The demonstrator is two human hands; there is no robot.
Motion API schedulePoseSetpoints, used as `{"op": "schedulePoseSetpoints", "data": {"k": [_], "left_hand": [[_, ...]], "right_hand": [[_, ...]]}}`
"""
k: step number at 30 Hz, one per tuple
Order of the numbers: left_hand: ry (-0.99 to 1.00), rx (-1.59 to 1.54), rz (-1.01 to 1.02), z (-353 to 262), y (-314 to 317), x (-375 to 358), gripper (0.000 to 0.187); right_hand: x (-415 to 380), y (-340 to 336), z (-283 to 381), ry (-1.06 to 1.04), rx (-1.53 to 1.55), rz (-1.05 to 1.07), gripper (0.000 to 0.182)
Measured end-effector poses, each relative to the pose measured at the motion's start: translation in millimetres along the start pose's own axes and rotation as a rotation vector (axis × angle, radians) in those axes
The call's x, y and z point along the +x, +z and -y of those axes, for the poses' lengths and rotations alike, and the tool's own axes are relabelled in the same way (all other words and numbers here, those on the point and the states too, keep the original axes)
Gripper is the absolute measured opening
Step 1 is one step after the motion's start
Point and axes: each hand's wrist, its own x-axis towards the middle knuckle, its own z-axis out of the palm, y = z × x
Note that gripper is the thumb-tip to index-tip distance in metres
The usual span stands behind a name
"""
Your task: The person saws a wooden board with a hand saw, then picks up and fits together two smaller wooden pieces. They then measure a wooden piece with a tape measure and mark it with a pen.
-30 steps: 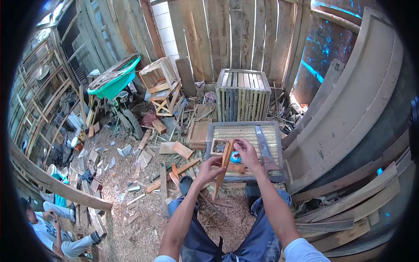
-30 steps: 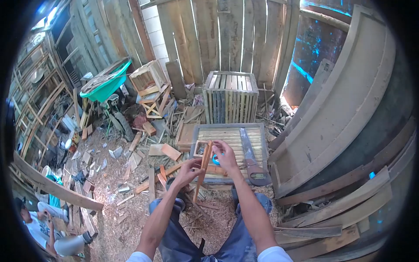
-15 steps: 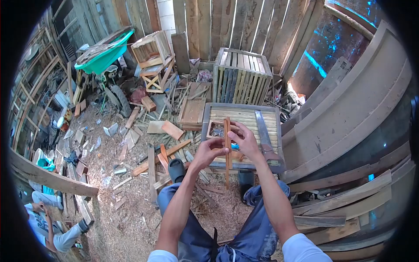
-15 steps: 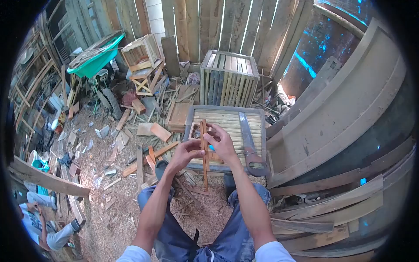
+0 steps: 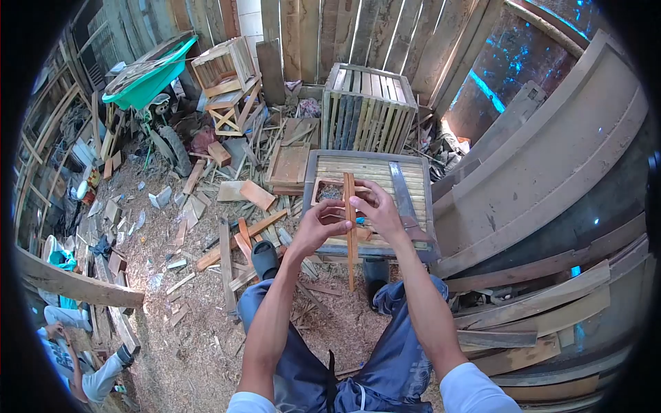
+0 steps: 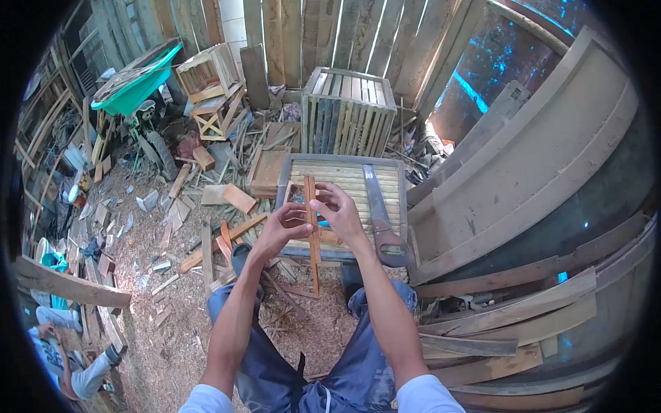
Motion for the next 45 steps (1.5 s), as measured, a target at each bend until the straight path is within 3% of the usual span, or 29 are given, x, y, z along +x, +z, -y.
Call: {"op": "schedulePoseSetpoints", "data": {"k": [19, 23, 26, 29, 32, 35, 38, 43, 45], "left_hand": [[0.143, 0.048, 0.007, 20, -7, 5, 0.041], [0.126, 0.054, -0.024, 19, -4, 5, 0.050], [0.109, 0.153, -0.088, 15, -2, 5, 0.052], [0.106, 0.277, -0.192, 15, -5, 4, 0.052], [0.046, 0.190, -0.324, 36, -20, 9, 0.050], [-0.034, 0.120, -0.402, 45, -29, 13, 0.046], [-0.090, 0.145, -0.409, 54, -37, 20, 0.046], [-0.146, 0.223, -0.454, 58, -32, 22, 0.049], [-0.131, 0.409, -0.433, 59, -34, 24, 0.053]], "right_hand": [[-3, -3, 1, -0.127, -0.121, 0.105, 0.053], [-2, -4, 0, -0.121, -0.109, 0.094, 0.051], [3, -5, -6, -0.140, -0.120, 0.046, 0.049], [7, -11, -2, 0.052, -0.034, -0.113, 0.050], [18, -35, -35, 0.155, -0.089, -0.409, 0.062], [29, -68, -87, 0.383, -0.348, -0.546, 0.066], [26, -80, -95, 0.503, -0.631, -0.517, 0.071], [30, -106, -140, 0.413, -0.781, -0.545, 0.075], [27, -101, -137, 0.333, -0.897, -0.552, 0.070]]}}
